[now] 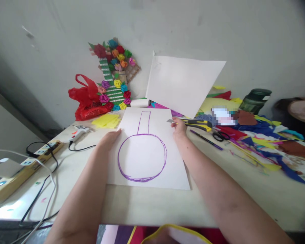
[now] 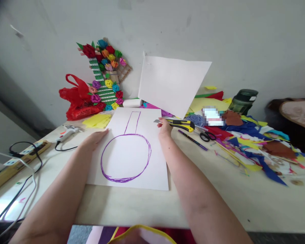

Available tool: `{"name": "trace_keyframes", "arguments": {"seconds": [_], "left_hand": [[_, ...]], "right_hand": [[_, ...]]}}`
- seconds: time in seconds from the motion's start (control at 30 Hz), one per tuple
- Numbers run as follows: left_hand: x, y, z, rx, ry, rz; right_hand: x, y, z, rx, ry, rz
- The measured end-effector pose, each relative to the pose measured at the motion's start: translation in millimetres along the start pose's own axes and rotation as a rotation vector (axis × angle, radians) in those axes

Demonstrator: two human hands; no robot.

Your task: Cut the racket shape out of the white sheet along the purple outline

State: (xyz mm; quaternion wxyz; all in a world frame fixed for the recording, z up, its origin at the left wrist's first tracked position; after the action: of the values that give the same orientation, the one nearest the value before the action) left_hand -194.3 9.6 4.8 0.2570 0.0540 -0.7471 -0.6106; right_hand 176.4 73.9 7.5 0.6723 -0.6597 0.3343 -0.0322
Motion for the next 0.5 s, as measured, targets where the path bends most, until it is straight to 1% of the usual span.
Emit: {"name": "trace_keyframes", "arguments": {"seconds": [0.1, 0.17, 0.23, 0.37, 0.43, 0.5], "left_hand": [[-14.0, -15.2, -5.2, 0.203, -0.232, -0.203], [-18.8, -18.6, -8.8, 0.269, -0.323, -0.305], [-16.4, -18.5, -9.8, 0.270, -0.318, -0.317], [-10.0, -15.9, -11.5, 0.266, -0.242, -0.322], [-7.5, -14.5, -10.9, 0.265, -0.183, -0.363], [-3.7, -13.1, -8.9, 0.246, -0.091, -0.417]], "right_hand": [[-1.5, -0.1, 2.5, -0.001, -0.021, 0.025], [-3.5, -0.9, 1.8, 0.015, -0.039, 0.020], [-6.1, -2.6, -0.9, 0.048, -0.056, -0.015], [-14.1, -9.1, -9.4, 0.142, -0.100, -0.109], [-16.9, -13.2, -13.3, 0.180, -0.114, -0.140], [-19.1, -18.6, -17.0, 0.220, -0.133, -0.165]]}}
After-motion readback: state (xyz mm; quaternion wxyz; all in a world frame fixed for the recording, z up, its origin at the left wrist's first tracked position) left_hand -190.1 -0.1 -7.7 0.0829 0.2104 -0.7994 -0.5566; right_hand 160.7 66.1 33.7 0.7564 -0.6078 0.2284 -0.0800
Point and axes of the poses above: each hand's wrist, its own z-axis towards the middle knuckle, its own x-axis out of the back of the hand, y = z × x, the point moved 8 cm from there along z, towards the middle knuckle, and after that the axes turned 12 degrees about -z, right-handed, at the moved point
